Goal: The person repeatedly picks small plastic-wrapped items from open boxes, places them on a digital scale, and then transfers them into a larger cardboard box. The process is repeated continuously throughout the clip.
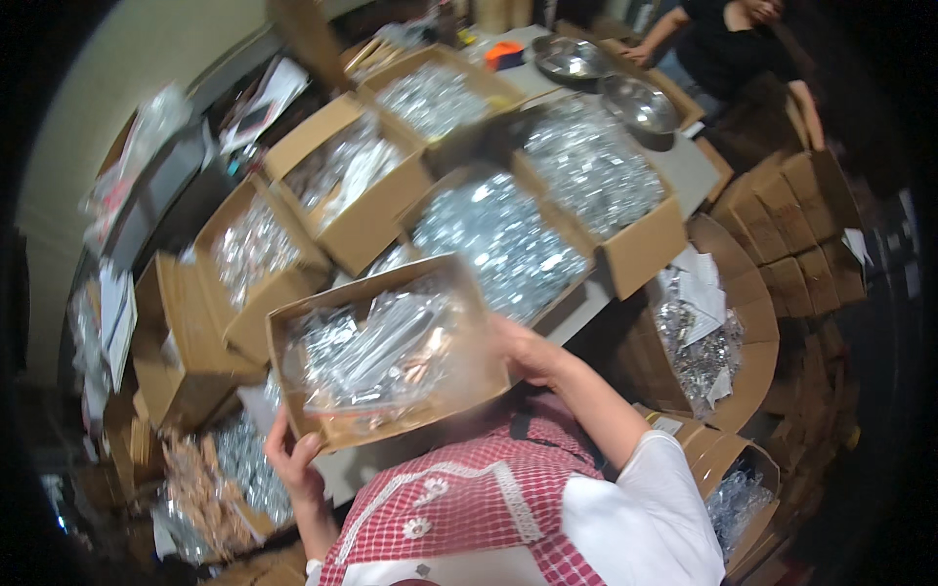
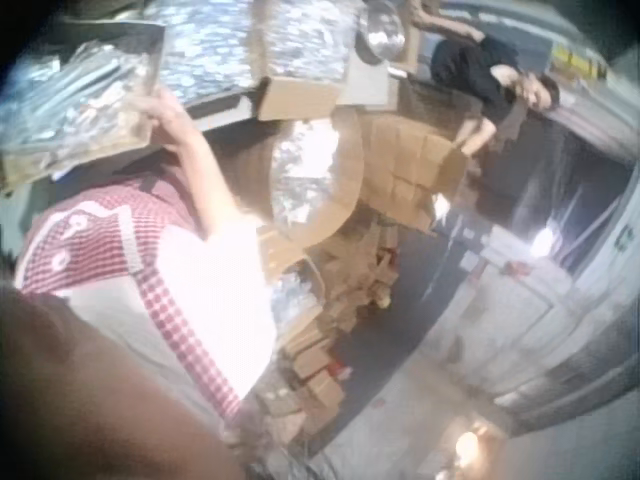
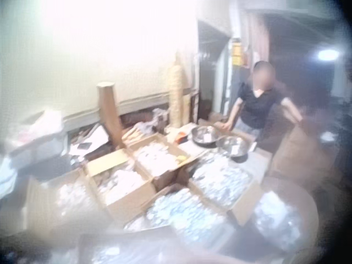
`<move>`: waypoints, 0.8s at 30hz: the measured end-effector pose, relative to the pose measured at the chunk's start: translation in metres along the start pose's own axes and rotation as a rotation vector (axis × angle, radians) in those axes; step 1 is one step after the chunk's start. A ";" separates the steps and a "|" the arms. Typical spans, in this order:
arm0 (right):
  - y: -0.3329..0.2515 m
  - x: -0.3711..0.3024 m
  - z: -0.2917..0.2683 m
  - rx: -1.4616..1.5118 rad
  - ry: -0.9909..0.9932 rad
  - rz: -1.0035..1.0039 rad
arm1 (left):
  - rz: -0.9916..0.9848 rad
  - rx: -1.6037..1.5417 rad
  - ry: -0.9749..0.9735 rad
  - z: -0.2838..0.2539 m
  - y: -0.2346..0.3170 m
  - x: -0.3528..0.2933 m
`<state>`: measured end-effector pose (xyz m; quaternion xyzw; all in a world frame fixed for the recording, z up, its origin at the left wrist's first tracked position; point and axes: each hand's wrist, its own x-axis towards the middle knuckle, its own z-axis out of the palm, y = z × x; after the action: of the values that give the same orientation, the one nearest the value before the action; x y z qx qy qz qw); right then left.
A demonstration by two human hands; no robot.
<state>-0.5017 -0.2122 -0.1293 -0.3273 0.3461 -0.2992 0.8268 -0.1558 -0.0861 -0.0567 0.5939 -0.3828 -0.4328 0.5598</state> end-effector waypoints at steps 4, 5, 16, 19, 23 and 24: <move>-0.036 -0.022 -0.044 0.312 0.171 -0.060 | 0.085 -0.316 -0.014 0.078 0.024 0.029; -0.053 -0.030 -0.059 0.339 0.126 -0.129 | 0.019 -0.390 -0.028 0.095 0.028 0.037; -0.284 -0.083 -0.254 -0.018 0.608 -0.824 | 0.426 1.193 -0.453 0.320 -0.071 0.088; -0.338 -0.058 -0.326 -0.545 1.022 -0.953 | 0.463 1.241 -0.352 0.328 -0.077 0.091; -0.396 -0.027 -0.412 -1.253 1.400 -0.750 | 0.439 1.150 -0.292 0.326 -0.077 0.094; -0.404 -0.016 -0.427 -1.380 1.413 -0.687 | 0.417 1.156 -0.286 0.326 -0.077 0.094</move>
<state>-0.9476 -0.5887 -0.0539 -0.5595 0.7349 -0.3787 -0.0597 -0.4342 -0.2773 -0.1406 0.6497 -0.7336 -0.1128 0.1644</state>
